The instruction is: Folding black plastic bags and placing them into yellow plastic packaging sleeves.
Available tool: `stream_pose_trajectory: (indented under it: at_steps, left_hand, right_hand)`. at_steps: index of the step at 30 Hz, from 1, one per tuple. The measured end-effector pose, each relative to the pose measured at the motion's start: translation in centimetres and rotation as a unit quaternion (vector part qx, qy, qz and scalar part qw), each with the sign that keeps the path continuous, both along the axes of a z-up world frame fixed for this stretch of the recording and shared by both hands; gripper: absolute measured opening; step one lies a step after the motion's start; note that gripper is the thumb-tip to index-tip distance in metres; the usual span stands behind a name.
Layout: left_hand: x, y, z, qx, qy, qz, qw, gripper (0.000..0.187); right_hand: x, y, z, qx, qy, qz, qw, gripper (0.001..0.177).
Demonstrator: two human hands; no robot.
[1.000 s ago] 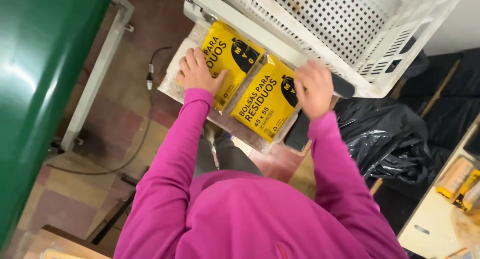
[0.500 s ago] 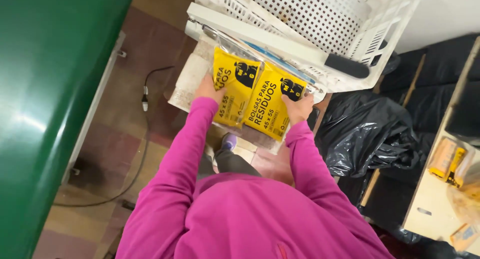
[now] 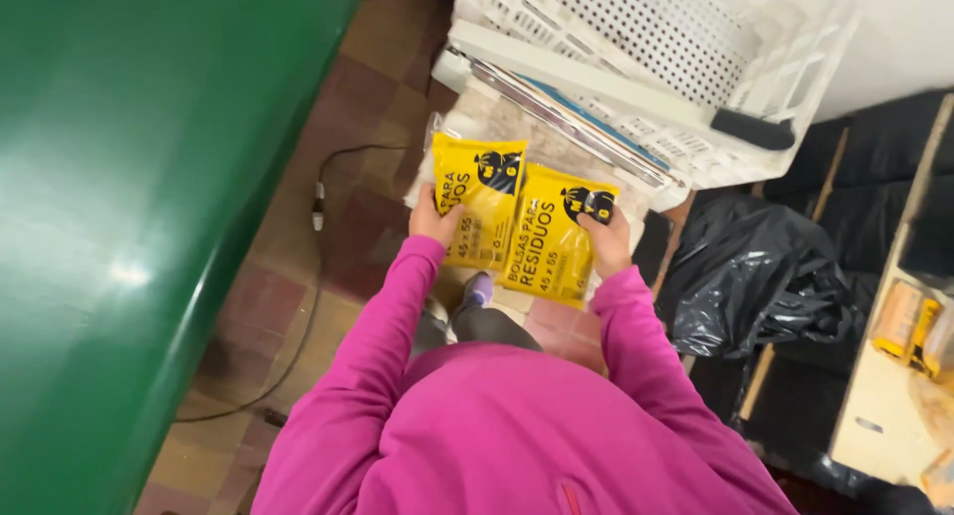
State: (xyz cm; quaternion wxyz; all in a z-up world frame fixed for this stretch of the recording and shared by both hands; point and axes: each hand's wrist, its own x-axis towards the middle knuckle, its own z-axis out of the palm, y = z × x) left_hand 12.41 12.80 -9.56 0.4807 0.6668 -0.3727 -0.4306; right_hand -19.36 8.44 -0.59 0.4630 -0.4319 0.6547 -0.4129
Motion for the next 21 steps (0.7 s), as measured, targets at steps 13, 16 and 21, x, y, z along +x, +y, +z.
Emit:
stream_pose_trajectory:
  at_steps: [13,16,21]
  left_hand:
    - [3.8,3.1,0.5,-0.144,0.323,0.017,0.935,0.049]
    - [4.4,4.7,6.3,-0.166,0.429,-0.008,0.888,0.041]
    - [6.1,4.7,16.5,-0.129,0.058,-0.107,0.984,0.074]
  right_hand:
    - [13.3,1.3,6.3,0.025,-0.290,0.158,0.943,0.033]
    - [15.9,2.1,6.8,0.048,-0.323,0.124,0.937,0.033]
    - [16.4,0.3,17.2,-0.257,0.170,0.196,0.931,0.083]
